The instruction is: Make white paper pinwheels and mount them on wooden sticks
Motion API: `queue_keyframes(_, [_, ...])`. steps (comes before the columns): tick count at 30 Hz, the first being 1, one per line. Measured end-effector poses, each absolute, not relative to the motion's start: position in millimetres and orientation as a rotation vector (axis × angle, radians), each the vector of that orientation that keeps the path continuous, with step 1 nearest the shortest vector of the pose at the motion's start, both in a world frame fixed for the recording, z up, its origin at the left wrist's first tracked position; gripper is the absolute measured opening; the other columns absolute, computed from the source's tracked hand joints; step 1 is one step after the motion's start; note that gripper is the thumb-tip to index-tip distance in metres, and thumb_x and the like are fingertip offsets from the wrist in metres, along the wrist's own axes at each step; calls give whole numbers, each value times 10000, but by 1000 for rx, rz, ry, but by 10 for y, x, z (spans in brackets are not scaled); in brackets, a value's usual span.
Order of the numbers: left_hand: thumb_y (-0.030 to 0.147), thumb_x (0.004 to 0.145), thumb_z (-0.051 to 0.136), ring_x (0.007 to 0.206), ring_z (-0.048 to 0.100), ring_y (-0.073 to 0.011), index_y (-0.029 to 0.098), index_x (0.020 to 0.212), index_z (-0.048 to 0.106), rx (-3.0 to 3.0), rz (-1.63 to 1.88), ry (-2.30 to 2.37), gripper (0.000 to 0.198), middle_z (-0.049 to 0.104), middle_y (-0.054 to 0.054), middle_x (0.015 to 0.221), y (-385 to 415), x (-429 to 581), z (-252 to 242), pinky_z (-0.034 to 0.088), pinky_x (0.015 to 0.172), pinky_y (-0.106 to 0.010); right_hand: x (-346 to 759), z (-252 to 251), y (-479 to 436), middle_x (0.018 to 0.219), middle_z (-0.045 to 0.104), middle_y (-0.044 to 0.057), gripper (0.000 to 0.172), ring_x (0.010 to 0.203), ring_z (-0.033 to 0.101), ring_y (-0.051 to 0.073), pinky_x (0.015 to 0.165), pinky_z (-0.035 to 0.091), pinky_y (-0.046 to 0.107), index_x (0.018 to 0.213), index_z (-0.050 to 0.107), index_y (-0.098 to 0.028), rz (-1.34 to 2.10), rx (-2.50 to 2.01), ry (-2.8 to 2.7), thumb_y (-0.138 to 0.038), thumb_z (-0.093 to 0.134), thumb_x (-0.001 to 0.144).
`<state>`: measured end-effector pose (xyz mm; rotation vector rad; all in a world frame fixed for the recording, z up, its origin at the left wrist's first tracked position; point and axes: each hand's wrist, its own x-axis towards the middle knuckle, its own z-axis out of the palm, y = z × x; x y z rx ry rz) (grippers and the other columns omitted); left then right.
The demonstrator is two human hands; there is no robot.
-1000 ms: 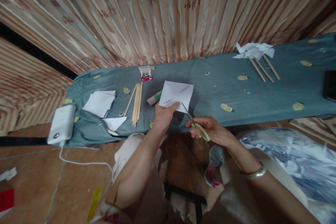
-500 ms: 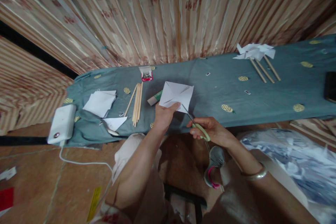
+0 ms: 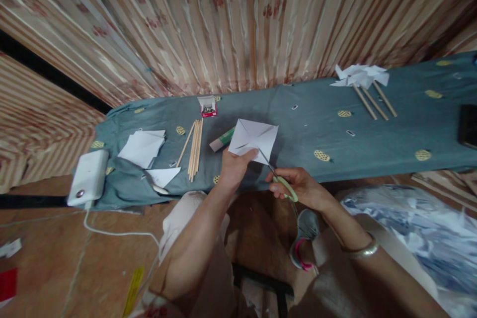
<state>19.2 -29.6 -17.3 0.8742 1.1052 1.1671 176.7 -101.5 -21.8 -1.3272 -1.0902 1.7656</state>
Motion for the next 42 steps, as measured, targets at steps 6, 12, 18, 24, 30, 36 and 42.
queue_keyframes(6, [191,515,780,739,641,-173,118,880,705,873,1174,1101,380,730,-53,858,-298,197,-162,491,750,-294,1772,-265,-1020,543,600,-29,409,480,532,79,468,419,202,762,669,-154,1765,-1321,-1084,-450,847,543])
queue_keyframes(12, [184,507,777,762,639,-178,112,862,705,908,1151,1082,369,726,-52,848,-309,201,-141,488,785,-300,1781,-276,-1019,554,603,-23,380,502,542,85,491,437,206,760,672,-159,1738,-1298,-1133,-459,825,584])
queue_keyframes(18, [177,512,777,751,639,-176,119,861,706,908,1159,1087,360,724,-51,844,-316,208,-132,489,781,-302,1781,-275,-1016,536,591,-26,380,481,527,79,468,423,197,744,668,-164,1724,-1307,-1139,-472,821,584])
queue_keyframes(24, [179,514,776,765,642,-182,116,856,712,902,1152,1091,353,726,-55,849,-320,214,-130,489,782,-304,1757,-208,-1008,527,580,-30,409,473,514,77,449,407,198,724,661,-164,1710,-1336,-1148,-505,819,563])
queue_keyframes(30, [167,529,766,750,642,-173,118,842,714,901,1159,1084,322,729,-48,834,-331,224,-130,493,775,-294,1747,-205,-999,520,582,-29,392,472,511,73,450,391,194,713,659,-163,1706,-1331,-1146,-492,819,572])
queue_keyframes(36, [188,541,762,790,658,-194,121,831,718,890,1165,1085,301,736,-62,867,-329,241,-141,500,808,-315,1723,-193,-991,501,572,-33,410,452,495,74,436,381,204,696,651,-167,1716,-1351,-1097,-500,830,536])
queue_keyframes(42, [192,541,765,777,660,-190,126,894,719,861,1178,1048,363,737,-55,864,-325,251,-177,505,799,-316,1715,-185,-978,488,573,-34,429,440,495,73,433,387,208,683,648,-168,1720,-1352,-1085,-517,833,515])
